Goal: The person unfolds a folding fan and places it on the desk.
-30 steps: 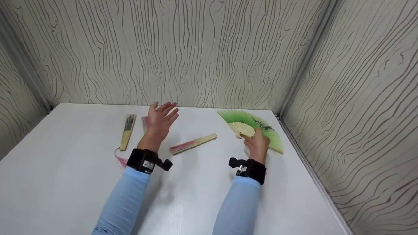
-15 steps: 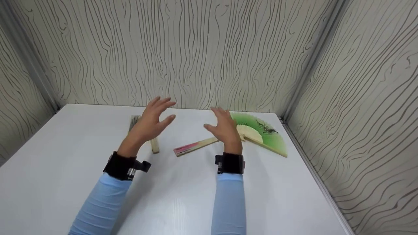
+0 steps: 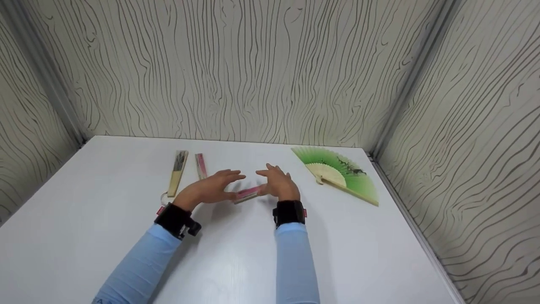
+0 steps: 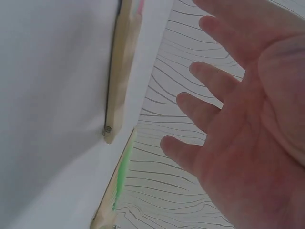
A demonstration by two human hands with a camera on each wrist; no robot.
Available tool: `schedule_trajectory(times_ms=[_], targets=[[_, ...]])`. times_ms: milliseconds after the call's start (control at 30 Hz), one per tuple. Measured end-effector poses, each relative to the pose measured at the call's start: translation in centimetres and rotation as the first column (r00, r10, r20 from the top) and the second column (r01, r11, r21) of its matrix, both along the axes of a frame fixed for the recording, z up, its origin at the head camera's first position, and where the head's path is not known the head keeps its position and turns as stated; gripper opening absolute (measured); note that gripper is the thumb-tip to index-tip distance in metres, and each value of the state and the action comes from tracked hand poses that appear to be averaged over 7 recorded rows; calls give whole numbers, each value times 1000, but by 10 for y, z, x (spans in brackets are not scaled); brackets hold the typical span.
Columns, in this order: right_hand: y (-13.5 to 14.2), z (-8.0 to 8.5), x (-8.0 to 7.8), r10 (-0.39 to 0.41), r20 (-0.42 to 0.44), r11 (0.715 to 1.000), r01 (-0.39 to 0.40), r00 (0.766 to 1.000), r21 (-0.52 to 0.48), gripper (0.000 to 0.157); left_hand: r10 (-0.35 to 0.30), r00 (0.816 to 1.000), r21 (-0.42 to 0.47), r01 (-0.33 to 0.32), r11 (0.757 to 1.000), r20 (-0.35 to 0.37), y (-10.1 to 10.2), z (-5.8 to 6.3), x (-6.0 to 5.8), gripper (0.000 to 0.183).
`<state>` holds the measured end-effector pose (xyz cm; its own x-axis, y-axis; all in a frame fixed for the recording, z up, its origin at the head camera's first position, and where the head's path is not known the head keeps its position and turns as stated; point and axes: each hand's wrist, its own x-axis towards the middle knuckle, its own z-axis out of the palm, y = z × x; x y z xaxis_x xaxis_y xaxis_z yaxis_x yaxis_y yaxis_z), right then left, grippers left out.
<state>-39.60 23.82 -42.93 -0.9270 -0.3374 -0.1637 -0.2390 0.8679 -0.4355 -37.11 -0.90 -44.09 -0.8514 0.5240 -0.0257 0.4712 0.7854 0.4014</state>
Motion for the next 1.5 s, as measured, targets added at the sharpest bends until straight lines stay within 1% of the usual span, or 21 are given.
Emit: schedule_trajectory(times_ms=[133,233,300,367,467,533,667,700,800,867,900,933,1000,1100,1167,1200,1267,1333,1400,1433,1500], targets=[[1,-8,-1,15,39,1000,-15,999,18,73,-73,997,-43,73,996,20,9,-2,4,58],[1,-13,-1,27,81,999,-31,996,44,72,-113,990,-75,119,990,84,13,-2,7,60],[1,-15,-1,34,106,997,-42,994,71,72,-115,983,-102,130,986,141,14,-3,9,62],[-1,-15,0,39,127,994,-52,991,99,73,-97,978,-142,124,982,185,14,-3,11,64],[-4,-12,2,27,169,992,-48,985,121,77,-48,979,-199,89,976,200,13,-2,14,66],[-7,-9,4,-2,214,993,-24,977,116,78,-18,982,-230,62,971,187,11,-1,14,67],[-15,2,11,-62,304,995,33,951,98,78,40,988,-282,4,959,150,8,2,13,69],[-18,5,13,-72,316,994,41,946,103,77,50,990,-291,-9,957,133,6,-2,10,69],[-26,16,19,-103,339,990,64,935,124,75,76,993,-310,-45,950,88,2,-4,6,67],[-33,22,23,-103,336,987,54,936,151,74,80,995,-309,-59,949,56,-1,-6,3,66],[-36,25,25,-94,328,984,39,940,172,73,70,997,-319,-54,946,37,-2,-8,2,64],[-39,27,27,-91,325,983,32,941,182,73,49,999,-341,-39,939,22,-3,-5,3,60],[-45,32,31,-60,305,977,-7,950,213,72,59,998,-304,-46,952,35,-5,-7,2,61],[-56,36,35,-11,286,970,-60,958,236,71,82,993,-230,-62,971,79,-8,-9,0,65],[-64,36,36,41,293,965,-114,955,237,72,122,985,-144,-104,984,124,-9,-10,-1,72],[-68,36,37,78,300,960,-153,951,234,72,123,984,-133,-106,985,130,-9,-11,-1,71],[-75,35,37,139,315,951,-215,939,221,72,105,986,-122,-89,988,133,-9,-12,-2,68],[-79,34,37,189,316,944,-261,930,203,74,68,990,-134,-51,990,124,-8,-13,-3,64],[-79,32,37,204,304,944,-269,931,193,75,25,994,-162,-7,987,108,-8,-14,-3,62],[-79,31,37,198,291,947,-259,936,190,75,8,994,-169,10,986,105,-8,-15,-4,63],[-75,30,36,158,250,961,-206,955,182,76,4,994,-159,14,987,112,-9,-16,-4,64]])
